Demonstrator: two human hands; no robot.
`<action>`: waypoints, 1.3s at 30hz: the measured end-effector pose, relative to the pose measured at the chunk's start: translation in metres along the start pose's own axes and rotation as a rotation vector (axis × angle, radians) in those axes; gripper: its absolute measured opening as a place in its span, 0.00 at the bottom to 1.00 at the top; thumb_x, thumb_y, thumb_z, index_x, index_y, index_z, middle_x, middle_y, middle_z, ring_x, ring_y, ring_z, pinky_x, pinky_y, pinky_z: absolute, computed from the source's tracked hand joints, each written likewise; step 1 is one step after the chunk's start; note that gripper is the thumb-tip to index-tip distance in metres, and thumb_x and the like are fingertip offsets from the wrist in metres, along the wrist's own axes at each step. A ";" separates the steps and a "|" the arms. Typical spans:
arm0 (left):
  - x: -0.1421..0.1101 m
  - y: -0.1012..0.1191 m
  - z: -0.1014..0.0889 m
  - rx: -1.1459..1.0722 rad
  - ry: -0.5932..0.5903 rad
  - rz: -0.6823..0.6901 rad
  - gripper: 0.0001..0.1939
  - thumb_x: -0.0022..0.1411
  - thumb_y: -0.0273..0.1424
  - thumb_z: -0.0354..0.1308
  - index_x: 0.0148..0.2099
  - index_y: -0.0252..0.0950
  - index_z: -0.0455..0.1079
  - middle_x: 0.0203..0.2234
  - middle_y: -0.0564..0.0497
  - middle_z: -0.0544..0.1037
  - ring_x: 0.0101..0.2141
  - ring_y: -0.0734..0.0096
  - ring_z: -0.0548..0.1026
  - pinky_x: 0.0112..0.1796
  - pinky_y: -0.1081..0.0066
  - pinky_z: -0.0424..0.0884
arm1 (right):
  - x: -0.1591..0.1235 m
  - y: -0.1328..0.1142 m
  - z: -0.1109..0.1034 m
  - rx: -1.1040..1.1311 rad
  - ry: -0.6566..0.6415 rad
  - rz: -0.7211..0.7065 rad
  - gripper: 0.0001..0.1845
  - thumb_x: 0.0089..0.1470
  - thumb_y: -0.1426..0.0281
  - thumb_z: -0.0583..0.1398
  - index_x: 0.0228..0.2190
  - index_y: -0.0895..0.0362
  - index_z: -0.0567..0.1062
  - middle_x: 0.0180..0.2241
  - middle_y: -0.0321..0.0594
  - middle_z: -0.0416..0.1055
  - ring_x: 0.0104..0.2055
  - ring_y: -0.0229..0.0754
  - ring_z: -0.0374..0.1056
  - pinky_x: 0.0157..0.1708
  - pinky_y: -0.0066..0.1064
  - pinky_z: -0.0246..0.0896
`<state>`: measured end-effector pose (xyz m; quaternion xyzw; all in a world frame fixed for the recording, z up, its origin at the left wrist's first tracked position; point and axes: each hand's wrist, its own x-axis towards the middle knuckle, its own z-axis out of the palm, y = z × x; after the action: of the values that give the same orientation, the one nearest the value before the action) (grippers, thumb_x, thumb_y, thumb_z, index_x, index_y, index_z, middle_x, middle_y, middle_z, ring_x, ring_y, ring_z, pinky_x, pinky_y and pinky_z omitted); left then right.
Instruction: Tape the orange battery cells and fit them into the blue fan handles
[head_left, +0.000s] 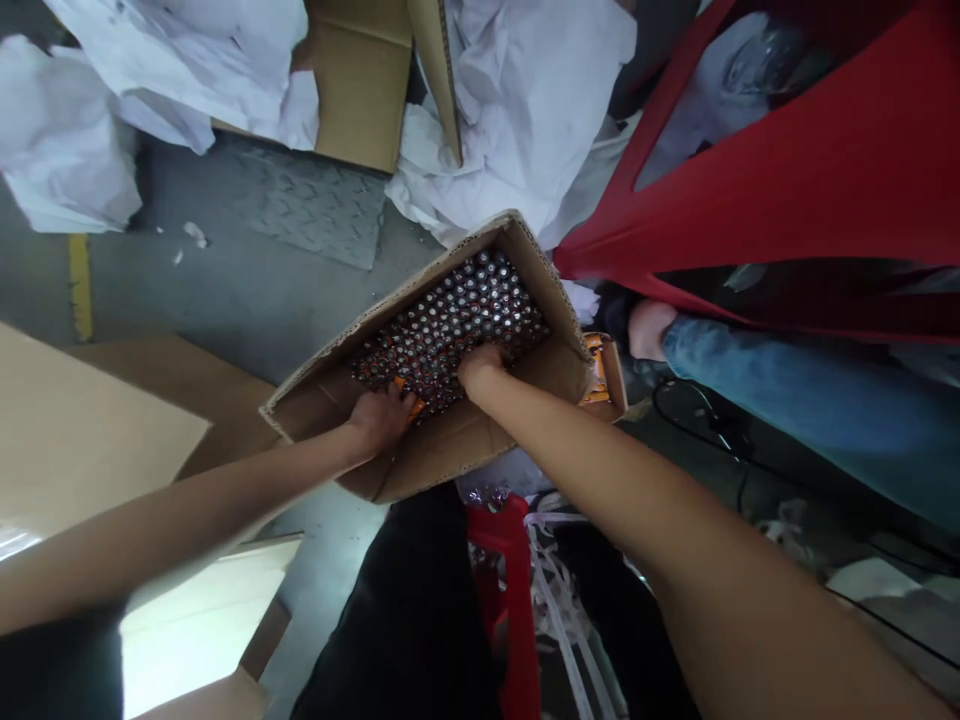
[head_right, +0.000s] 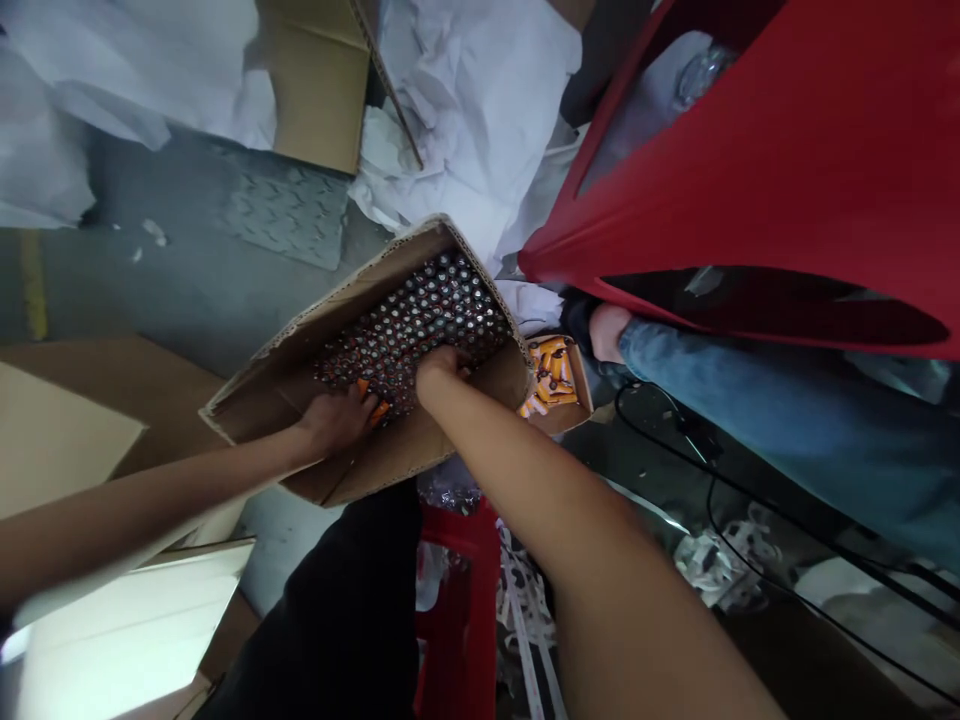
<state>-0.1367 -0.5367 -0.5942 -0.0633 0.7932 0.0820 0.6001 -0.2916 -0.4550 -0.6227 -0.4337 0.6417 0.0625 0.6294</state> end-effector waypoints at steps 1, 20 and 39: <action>0.002 0.000 0.000 -0.005 0.004 -0.006 0.24 0.75 0.35 0.48 0.67 0.33 0.70 0.60 0.25 0.72 0.54 0.40 0.77 0.46 0.57 0.73 | 0.004 0.001 0.008 -0.036 -0.013 0.059 0.23 0.57 0.69 0.63 0.52 0.68 0.82 0.51 0.70 0.79 0.57 0.72 0.73 0.52 0.70 0.68; 0.021 0.015 -0.010 -0.080 0.018 -0.005 0.27 0.71 0.22 0.42 0.65 0.27 0.72 0.63 0.21 0.68 0.57 0.40 0.75 0.45 0.57 0.77 | -0.067 0.044 -0.032 0.383 0.515 0.034 0.19 0.72 0.65 0.52 0.56 0.57 0.75 0.53 0.52 0.79 0.54 0.54 0.75 0.53 0.41 0.67; -0.060 0.096 -0.085 -0.438 0.457 0.890 0.17 0.76 0.42 0.53 0.60 0.43 0.73 0.51 0.47 0.82 0.47 0.62 0.82 0.47 0.63 0.79 | -0.153 0.095 0.203 2.406 0.909 -0.024 0.23 0.51 0.44 0.67 0.42 0.45 0.78 0.39 0.34 0.82 0.31 0.41 0.76 0.22 0.29 0.67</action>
<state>-0.2201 -0.4598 -0.5088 0.1386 0.8180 0.4755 0.2924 -0.2251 -0.1963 -0.5758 0.4162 0.4461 -0.7113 0.3491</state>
